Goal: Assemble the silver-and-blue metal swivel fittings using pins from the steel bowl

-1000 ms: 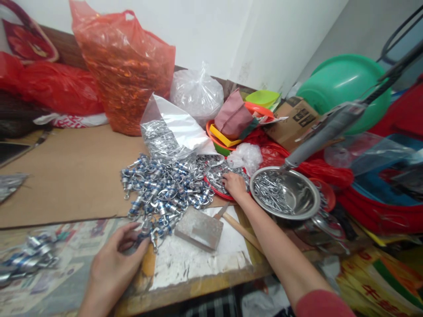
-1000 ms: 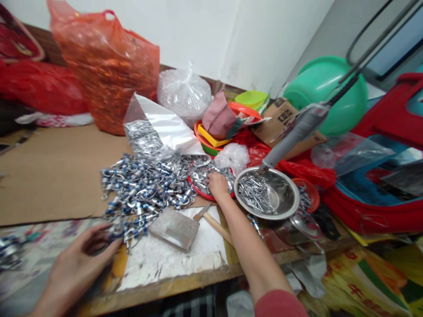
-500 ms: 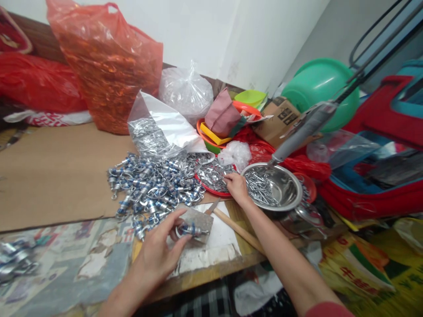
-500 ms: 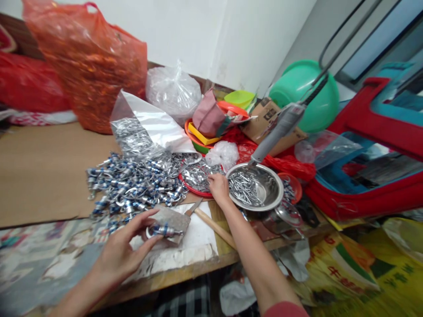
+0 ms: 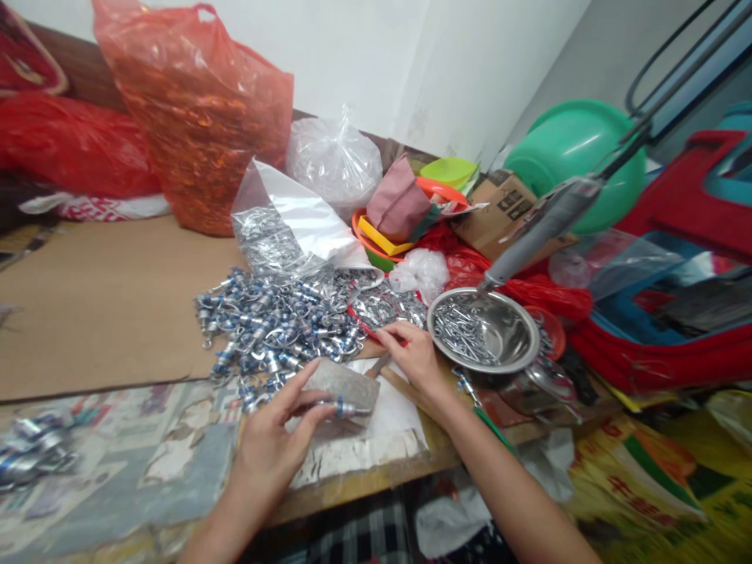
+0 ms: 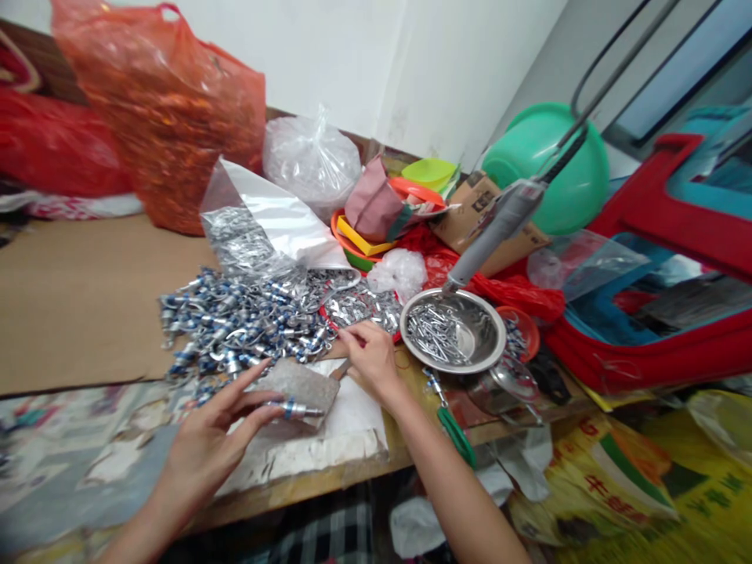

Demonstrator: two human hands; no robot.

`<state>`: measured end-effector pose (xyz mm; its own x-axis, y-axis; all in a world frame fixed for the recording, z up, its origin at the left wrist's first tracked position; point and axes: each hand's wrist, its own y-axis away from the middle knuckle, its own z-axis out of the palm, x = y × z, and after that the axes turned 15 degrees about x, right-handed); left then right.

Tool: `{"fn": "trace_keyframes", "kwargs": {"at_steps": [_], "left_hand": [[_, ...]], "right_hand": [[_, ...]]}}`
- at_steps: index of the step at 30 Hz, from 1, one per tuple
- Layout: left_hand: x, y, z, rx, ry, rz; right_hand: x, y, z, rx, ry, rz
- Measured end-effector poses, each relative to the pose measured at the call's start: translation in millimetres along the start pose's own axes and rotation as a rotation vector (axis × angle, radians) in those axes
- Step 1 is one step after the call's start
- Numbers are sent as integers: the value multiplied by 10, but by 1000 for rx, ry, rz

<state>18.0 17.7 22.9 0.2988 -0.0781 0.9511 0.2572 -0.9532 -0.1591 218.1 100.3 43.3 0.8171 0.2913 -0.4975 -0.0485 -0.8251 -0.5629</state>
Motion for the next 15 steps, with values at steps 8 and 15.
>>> {"fn": "trace_keyframes", "kwargs": {"at_steps": [8,15], "left_hand": [[-132,-17,8,98,-155,265],[-104,9,2,135,-96,384]], "right_hand": [[-545,444,-75,-156,-384,-354],[-474,481,-19,-94,-489,-366]]}}
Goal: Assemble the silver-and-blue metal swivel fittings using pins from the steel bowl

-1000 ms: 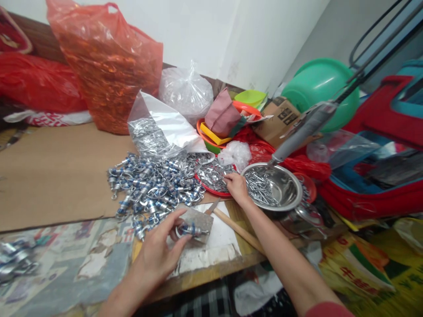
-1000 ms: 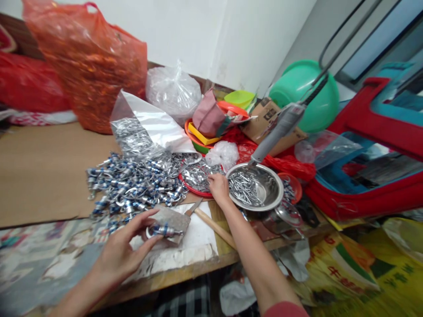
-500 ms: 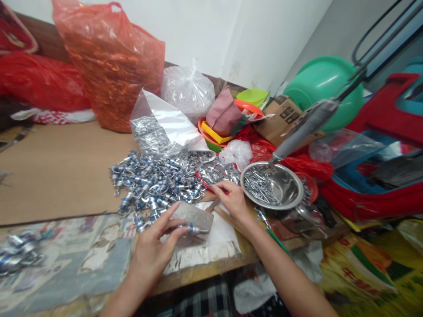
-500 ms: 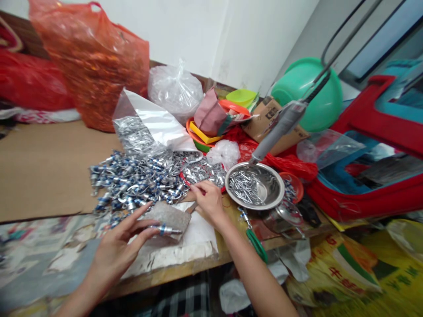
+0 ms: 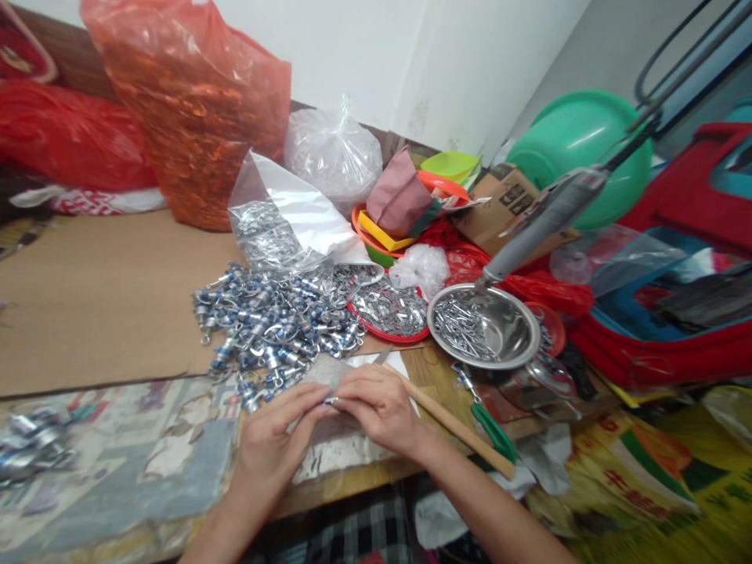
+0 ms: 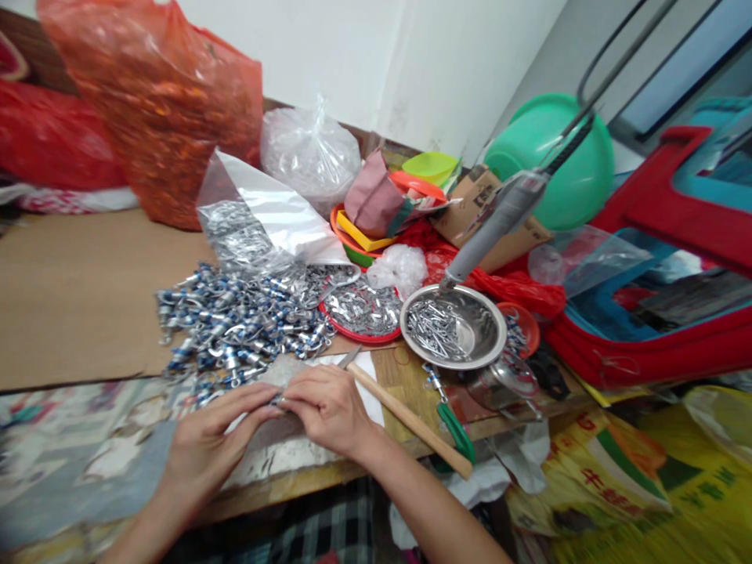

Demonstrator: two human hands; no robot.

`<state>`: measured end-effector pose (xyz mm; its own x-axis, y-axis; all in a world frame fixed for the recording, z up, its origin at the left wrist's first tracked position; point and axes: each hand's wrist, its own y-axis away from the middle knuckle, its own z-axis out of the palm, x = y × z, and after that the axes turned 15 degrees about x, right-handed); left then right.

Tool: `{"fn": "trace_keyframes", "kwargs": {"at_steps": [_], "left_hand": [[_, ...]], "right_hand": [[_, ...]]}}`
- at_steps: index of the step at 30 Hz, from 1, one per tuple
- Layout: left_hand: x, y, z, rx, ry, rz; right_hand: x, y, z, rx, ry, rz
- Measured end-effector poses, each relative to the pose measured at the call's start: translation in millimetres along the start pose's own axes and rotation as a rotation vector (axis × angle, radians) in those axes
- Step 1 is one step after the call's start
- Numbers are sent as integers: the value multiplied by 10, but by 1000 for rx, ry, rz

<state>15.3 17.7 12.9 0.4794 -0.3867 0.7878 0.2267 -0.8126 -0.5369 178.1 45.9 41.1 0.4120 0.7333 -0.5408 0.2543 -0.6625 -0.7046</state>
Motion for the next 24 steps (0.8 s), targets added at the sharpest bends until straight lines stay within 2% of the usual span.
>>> {"fn": "trace_keyframes", "kwargs": {"at_steps": [2,6,10,13,15,20,24], "left_hand": [[40,-10,-8,-16,20,-69],[87,-40,-35,6,79,-313],[139,-90,-69,-19,125,-409],[195,-127,-90,-40,66,-366],[221,-142,-104,-43,24,-315],[234,-130,-132,-91,6,-240],[241,-83,-131,-53,24,-116]], "right_hand": [[-18,28,-6,6,-28,28],[-61,109,-58,89,-58,31],[-56,168,-136,60,28,-223],[-63,156,-182,4,91,-403],[-80,133,-202,-31,124,-468],[-114,89,-232,-42,135,-500],[-126,89,-255,-59,137,-503]]}}
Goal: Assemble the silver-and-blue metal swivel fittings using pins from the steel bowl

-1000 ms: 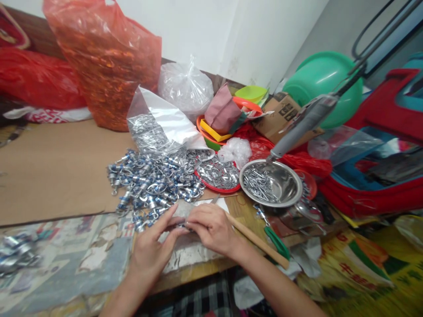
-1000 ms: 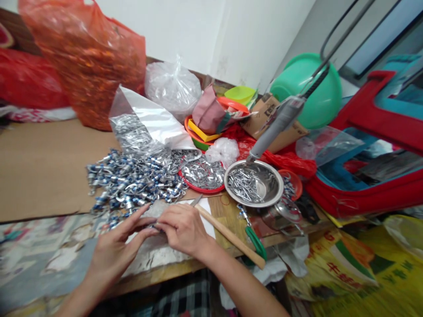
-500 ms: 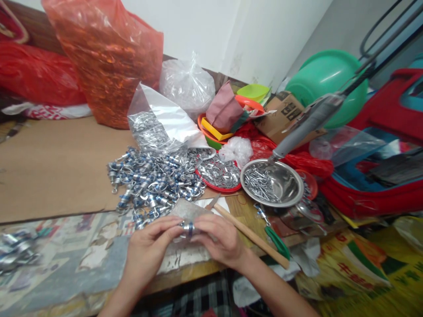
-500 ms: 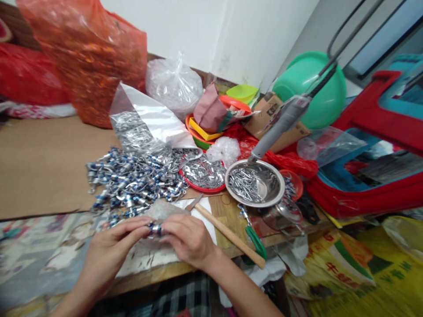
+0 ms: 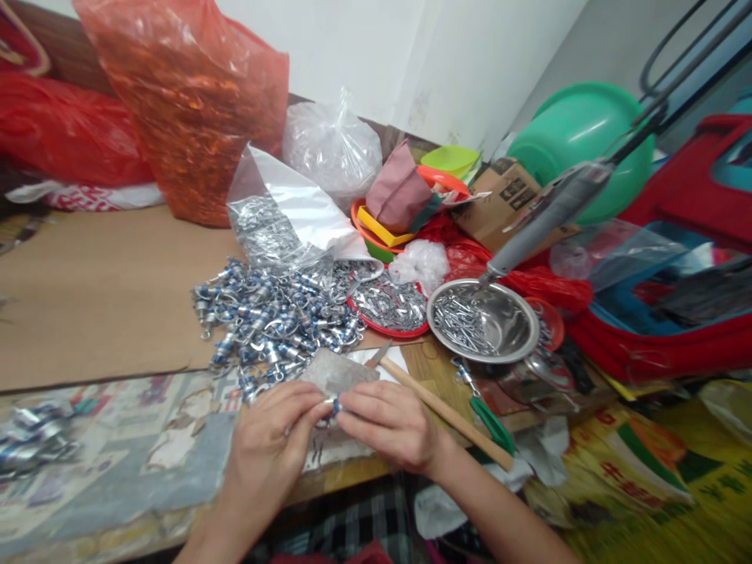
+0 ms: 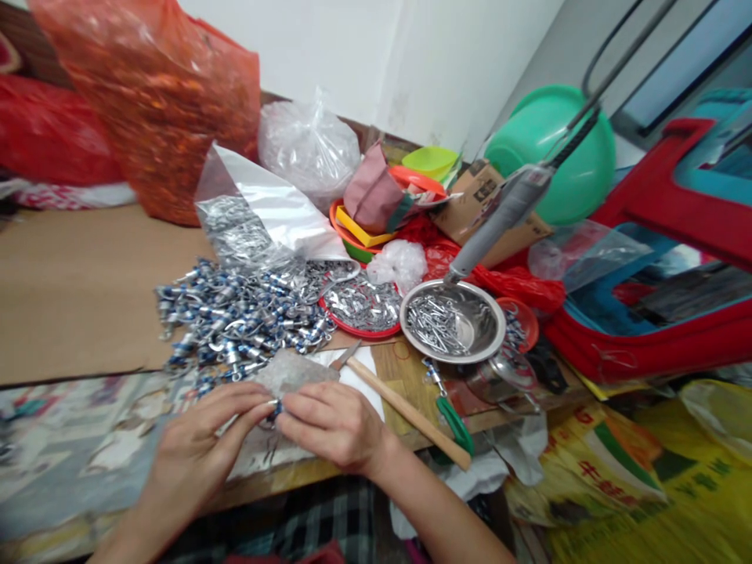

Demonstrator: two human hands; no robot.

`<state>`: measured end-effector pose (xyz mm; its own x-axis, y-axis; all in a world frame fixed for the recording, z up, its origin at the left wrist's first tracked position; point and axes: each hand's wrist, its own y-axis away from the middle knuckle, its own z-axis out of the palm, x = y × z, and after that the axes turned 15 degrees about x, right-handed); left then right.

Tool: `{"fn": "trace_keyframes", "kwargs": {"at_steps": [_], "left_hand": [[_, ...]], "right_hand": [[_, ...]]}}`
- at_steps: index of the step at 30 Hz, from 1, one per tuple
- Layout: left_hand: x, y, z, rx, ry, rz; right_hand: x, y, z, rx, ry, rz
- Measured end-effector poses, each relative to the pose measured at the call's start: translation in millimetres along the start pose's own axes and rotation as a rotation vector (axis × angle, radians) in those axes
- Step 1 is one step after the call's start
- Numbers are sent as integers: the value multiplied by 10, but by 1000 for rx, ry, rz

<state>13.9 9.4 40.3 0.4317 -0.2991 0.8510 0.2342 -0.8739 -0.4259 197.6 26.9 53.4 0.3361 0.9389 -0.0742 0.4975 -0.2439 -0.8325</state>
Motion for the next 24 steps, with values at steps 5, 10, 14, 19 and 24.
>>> {"fn": "trace_keyframes", "kwargs": {"at_steps": [5,10,14,19,24], "left_hand": [[-14,42,18,3,151,-246],[-14,98,45,16,107,-231],[26,137,35,19,45,-15],[45,121,-40,8,60,227],[7,81,-57,-97,160,-27]], "right_hand": [[-52,1,-41,56,-23,73],[-99,2,-59,23,-31,55],[-113,48,-54,34,-56,95],[-171,77,-53,66,-42,178],[-270,52,26,153,-82,392]]}}
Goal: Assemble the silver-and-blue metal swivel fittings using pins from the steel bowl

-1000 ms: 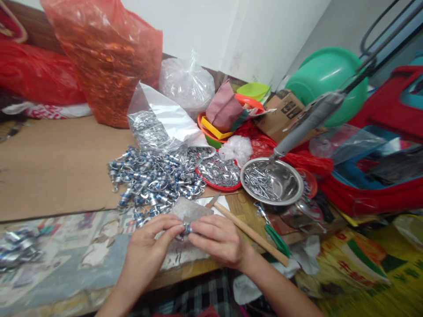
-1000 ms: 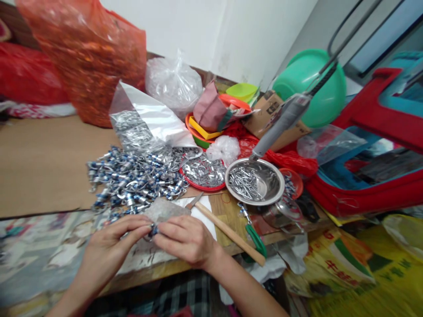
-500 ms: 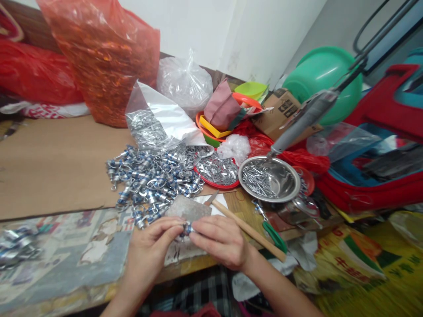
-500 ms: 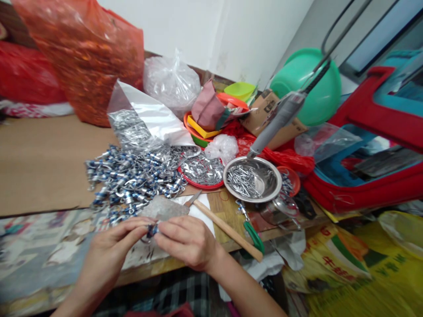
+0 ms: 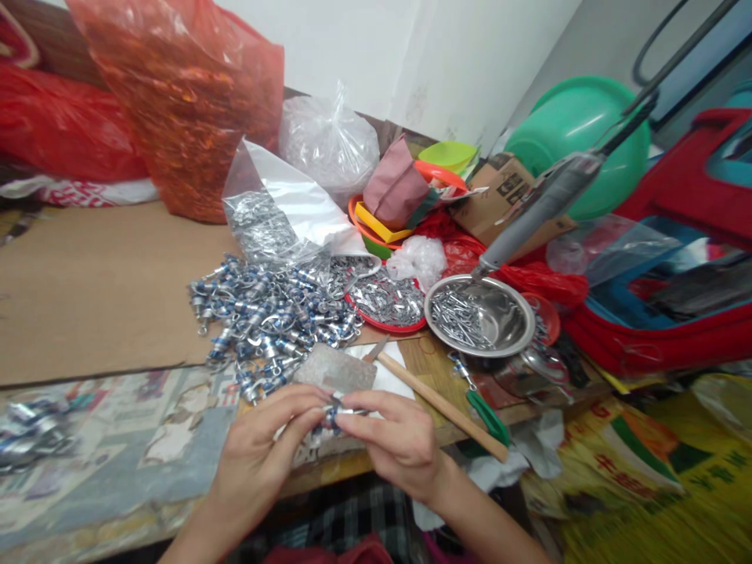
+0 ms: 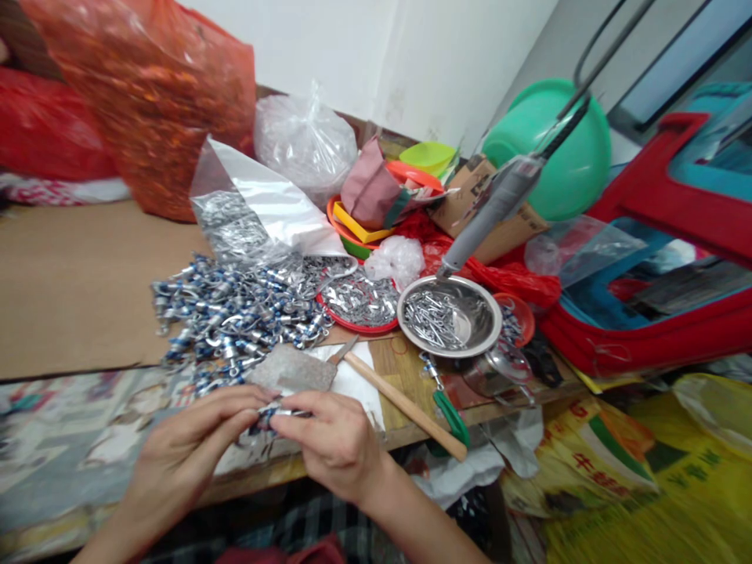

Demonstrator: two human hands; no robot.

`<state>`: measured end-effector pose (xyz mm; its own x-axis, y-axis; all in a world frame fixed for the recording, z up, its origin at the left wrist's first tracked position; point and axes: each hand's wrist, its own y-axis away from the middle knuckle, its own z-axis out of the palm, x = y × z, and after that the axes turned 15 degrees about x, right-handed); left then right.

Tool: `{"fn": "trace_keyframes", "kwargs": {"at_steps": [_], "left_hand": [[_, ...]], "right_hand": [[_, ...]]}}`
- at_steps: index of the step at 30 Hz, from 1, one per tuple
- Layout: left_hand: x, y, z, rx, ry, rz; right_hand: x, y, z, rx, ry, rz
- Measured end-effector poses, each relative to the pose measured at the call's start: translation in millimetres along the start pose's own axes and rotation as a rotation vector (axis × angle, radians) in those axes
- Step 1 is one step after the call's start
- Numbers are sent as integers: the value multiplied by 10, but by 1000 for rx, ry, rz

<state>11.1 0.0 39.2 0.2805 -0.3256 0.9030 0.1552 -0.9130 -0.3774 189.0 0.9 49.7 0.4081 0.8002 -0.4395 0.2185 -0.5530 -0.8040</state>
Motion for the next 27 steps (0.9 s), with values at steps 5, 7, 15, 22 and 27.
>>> {"fn": "trace_keyframes", "kwargs": {"at_steps": [5,7,15,22,27], "left_hand": [[-59,65,93,54,161,-562],[-47,86,124,50,159,-595],[1,34,159,106,3,-447],[-22,17,129,-33,13,-395],[1,27,173,-10,37,-535]], "right_hand": [[13,75,104,78,-87,202],[26,94,101,46,-55,177],[17,39,16,-27,95,-44],[-13,64,34,-33,69,51],[14,89,69,37,-92,390]]}}
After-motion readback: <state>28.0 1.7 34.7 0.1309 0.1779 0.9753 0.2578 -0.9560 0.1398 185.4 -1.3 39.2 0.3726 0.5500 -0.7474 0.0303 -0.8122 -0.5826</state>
